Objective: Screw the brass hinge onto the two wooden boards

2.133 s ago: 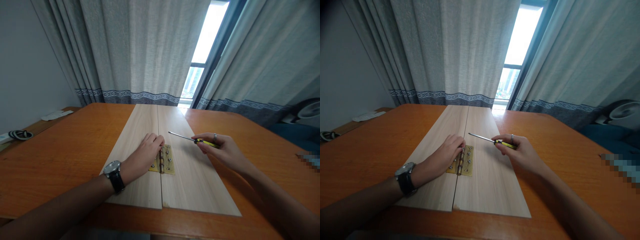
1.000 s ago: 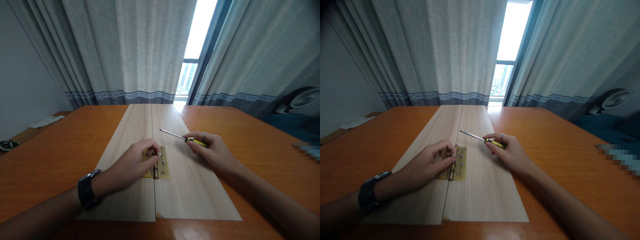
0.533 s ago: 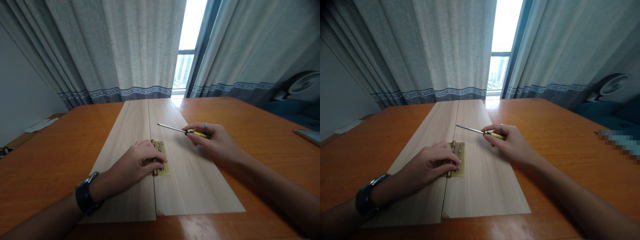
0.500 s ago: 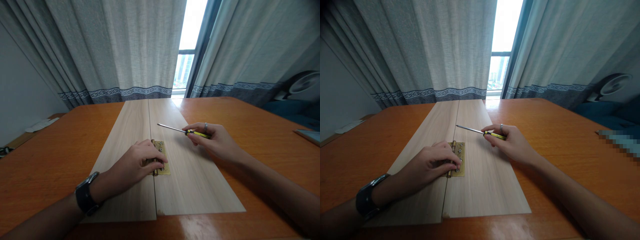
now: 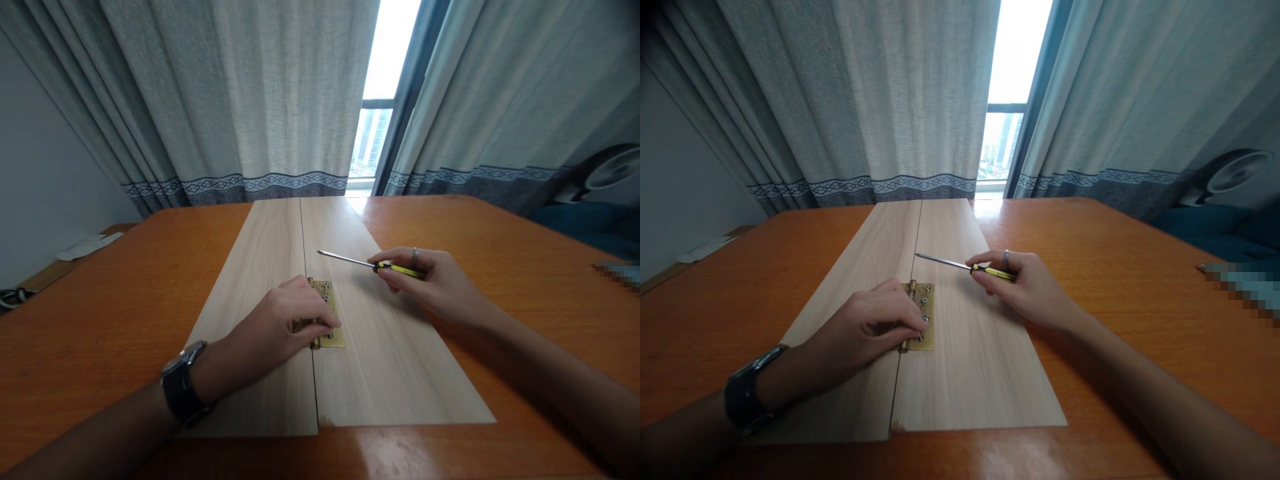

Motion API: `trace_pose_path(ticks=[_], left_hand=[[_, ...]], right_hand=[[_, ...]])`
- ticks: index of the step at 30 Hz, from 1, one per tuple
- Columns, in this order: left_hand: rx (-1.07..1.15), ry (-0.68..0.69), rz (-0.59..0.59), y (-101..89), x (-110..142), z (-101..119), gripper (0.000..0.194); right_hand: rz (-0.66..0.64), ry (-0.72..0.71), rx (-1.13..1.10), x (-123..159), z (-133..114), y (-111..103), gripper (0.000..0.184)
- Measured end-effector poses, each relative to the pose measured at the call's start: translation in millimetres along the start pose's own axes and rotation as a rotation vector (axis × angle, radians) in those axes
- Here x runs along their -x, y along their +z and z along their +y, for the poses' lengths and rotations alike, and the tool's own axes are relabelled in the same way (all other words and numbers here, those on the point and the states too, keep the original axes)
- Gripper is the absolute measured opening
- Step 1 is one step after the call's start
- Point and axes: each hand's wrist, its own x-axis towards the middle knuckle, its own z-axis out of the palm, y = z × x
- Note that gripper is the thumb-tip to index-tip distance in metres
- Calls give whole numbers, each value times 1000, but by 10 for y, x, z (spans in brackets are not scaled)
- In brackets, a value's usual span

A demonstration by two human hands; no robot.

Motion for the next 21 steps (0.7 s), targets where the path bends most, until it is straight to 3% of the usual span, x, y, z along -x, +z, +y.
trace_pose_path(ticks=[21], left_hand=[[-30, 125, 61, 46, 28, -24, 13]], right_hand=[[-17, -43, 27, 3, 58, -13, 41]])
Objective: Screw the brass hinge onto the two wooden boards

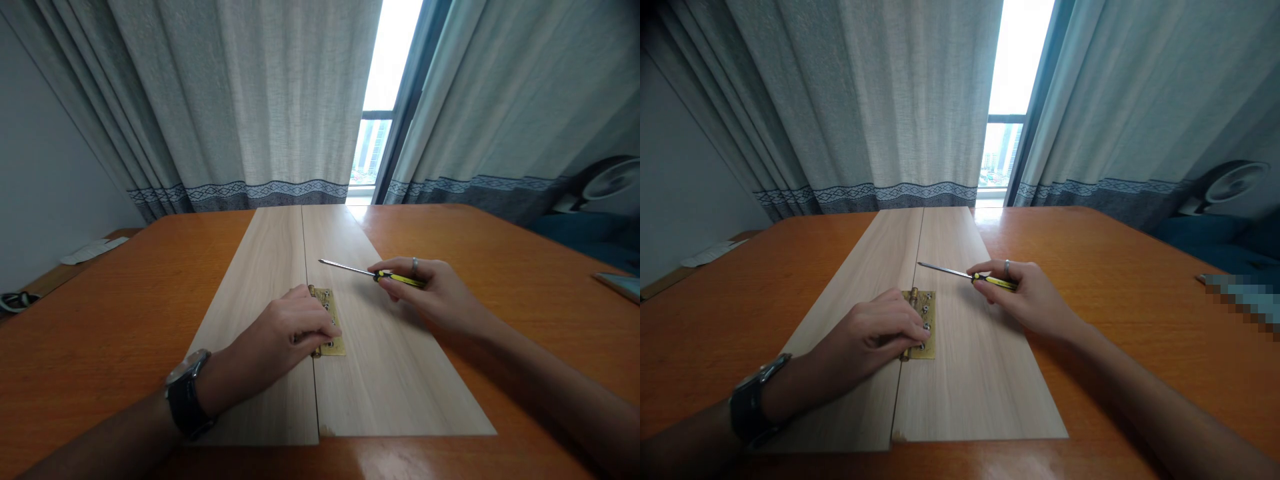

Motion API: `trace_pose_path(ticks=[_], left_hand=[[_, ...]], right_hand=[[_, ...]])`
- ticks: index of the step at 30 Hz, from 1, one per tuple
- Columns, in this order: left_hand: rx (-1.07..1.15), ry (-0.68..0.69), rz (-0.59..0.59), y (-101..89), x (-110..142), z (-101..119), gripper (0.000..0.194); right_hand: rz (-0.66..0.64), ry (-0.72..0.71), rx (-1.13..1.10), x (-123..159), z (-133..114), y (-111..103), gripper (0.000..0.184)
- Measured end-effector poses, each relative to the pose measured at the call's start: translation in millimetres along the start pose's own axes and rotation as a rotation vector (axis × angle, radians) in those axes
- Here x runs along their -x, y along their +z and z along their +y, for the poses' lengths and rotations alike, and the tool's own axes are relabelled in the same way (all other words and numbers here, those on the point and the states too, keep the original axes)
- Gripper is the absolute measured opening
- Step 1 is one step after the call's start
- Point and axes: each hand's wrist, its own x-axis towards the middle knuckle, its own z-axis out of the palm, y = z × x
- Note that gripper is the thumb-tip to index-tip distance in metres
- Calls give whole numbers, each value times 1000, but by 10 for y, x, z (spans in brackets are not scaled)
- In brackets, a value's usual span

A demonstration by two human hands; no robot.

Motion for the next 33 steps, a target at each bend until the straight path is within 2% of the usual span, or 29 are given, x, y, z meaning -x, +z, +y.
trace_pose_path(ticks=[12, 19, 25, 27, 30, 33], left_hand=[[-14, 44, -37, 16, 16, -22, 17], [43, -76, -48, 29, 9, -35, 14], [82, -144, -68, 23, 11, -35, 13], [98, -181, -59, 16, 5, -32, 13], [109, -228, -51, -1, -12, -12, 13], [102, -226, -54, -24, -29, 22, 13]], right_hand=[[38, 5, 3, -7, 5, -19, 44], [55, -24, 21, -15, 37, -67, 43], [207, -6, 1, 54, 20, -226, 42], [134, -12, 62, 178, -12, -333, 40], [-103, -49, 159, 434, -69, -466, 34], [-232, -62, 206, 646, -118, -482, 31]])
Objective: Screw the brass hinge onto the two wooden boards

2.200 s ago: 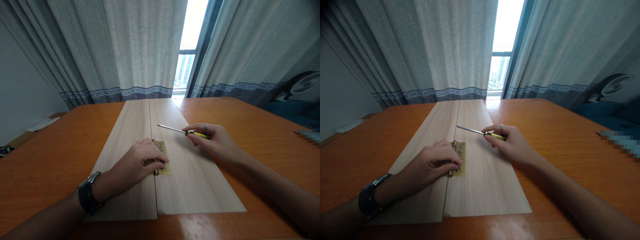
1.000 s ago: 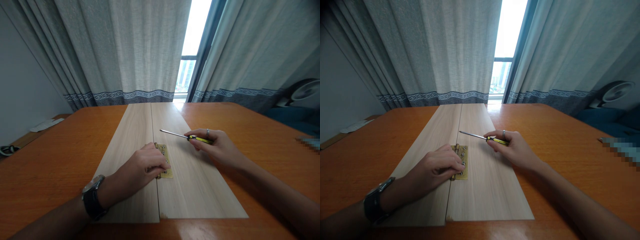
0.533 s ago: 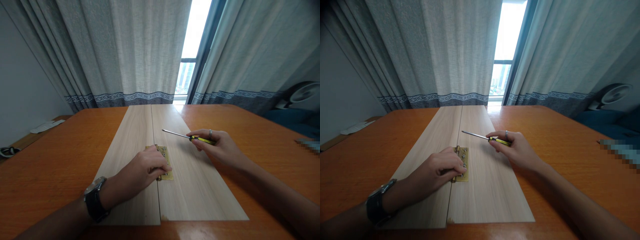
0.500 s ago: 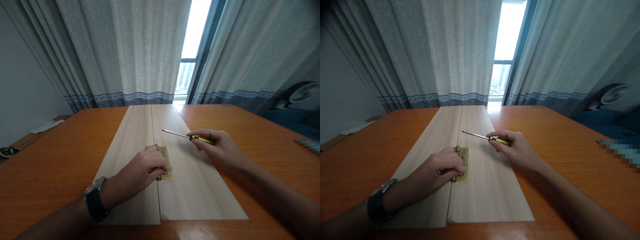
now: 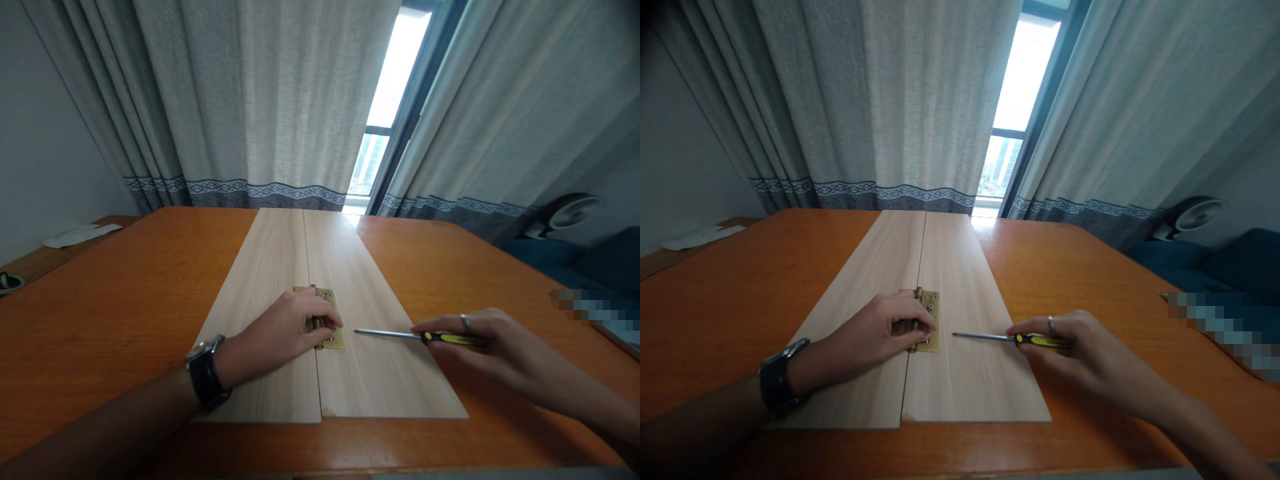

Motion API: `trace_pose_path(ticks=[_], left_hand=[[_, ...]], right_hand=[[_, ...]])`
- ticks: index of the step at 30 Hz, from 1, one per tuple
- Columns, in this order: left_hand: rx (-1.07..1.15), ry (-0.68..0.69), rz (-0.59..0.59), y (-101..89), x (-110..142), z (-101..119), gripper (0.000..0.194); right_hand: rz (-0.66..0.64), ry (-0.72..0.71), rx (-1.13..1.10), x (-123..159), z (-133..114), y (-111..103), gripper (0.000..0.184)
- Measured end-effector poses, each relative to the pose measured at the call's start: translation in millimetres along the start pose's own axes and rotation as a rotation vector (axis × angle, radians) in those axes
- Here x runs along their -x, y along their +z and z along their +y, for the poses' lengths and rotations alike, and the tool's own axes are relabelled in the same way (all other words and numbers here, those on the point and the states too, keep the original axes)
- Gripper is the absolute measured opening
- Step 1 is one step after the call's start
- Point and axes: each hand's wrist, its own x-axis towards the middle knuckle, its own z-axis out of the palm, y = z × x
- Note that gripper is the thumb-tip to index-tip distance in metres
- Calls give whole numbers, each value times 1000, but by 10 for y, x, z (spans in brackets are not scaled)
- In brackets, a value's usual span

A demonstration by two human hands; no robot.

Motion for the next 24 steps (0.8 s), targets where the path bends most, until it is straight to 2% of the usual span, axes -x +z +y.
trace_pose_path(ticks=[8, 16, 24], left_hand=[[-3, 52, -8, -17, -13, 7, 11], [-11, 73, -15, -19, -8, -5, 14], [-7, 58, -11, -23, -7, 3, 11]], right_hand=[[-14, -46, -7, 35, -63, 174, 31], [-14, -33, 7, 61, -101, 141, 30], [56, -30, 21, 10, -171, 57, 30]])
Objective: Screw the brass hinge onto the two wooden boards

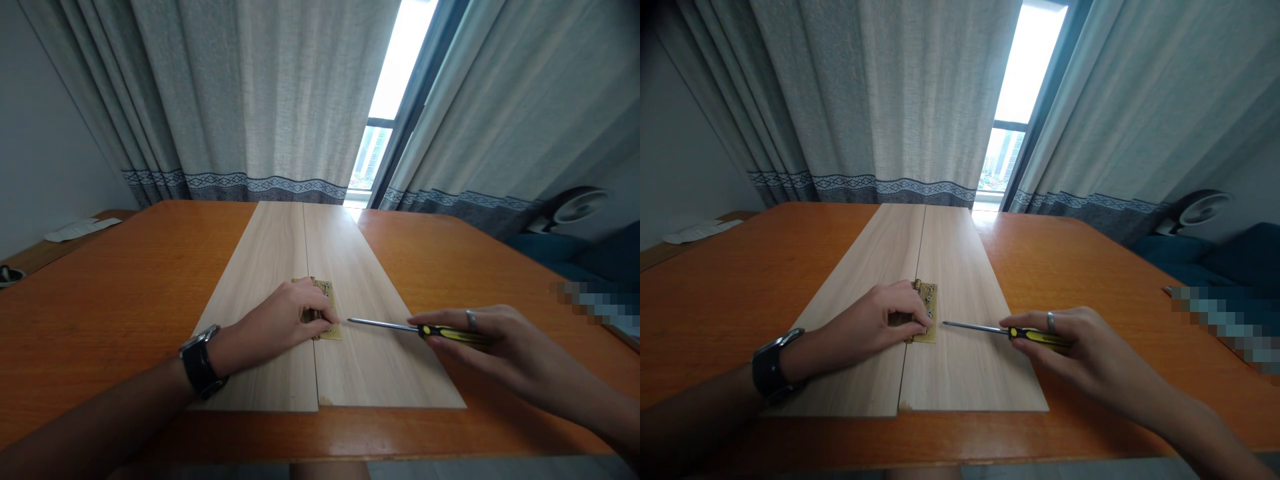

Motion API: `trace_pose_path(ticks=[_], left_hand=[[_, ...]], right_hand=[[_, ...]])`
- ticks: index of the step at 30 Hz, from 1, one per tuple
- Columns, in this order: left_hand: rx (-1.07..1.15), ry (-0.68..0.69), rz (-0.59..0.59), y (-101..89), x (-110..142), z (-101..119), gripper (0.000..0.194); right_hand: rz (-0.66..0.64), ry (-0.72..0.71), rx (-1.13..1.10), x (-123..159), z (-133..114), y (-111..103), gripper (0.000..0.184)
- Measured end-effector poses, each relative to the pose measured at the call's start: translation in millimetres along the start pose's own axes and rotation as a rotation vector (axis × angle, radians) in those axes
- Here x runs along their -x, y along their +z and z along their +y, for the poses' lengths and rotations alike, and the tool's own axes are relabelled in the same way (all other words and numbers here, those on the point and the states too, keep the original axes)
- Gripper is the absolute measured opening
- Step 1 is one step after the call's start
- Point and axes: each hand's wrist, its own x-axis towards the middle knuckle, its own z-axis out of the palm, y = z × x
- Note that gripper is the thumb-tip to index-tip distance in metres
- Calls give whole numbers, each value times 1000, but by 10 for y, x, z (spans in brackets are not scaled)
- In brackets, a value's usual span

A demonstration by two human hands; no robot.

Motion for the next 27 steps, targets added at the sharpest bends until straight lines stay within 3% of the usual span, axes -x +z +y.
trace_pose_path(ticks=[11, 16, 23, 27], left_hand=[[-12, -14, -1, 13, 11, 0, 11], [-24, 31, -22, 10, 21, 2, 8], [-137, 77, -60, 0, 38, -3, 9], [-146, 80, -57, -4, 38, -4, 10]], right_hand=[[-23, -72, 146, -131, -169, -269, 29], [-89, -101, 197, -677, -205, -316, 31], [-260, -351, 263, -1666, -644, -236, 21], [-314, -417, 298, -1876, -757, -209, 20]])
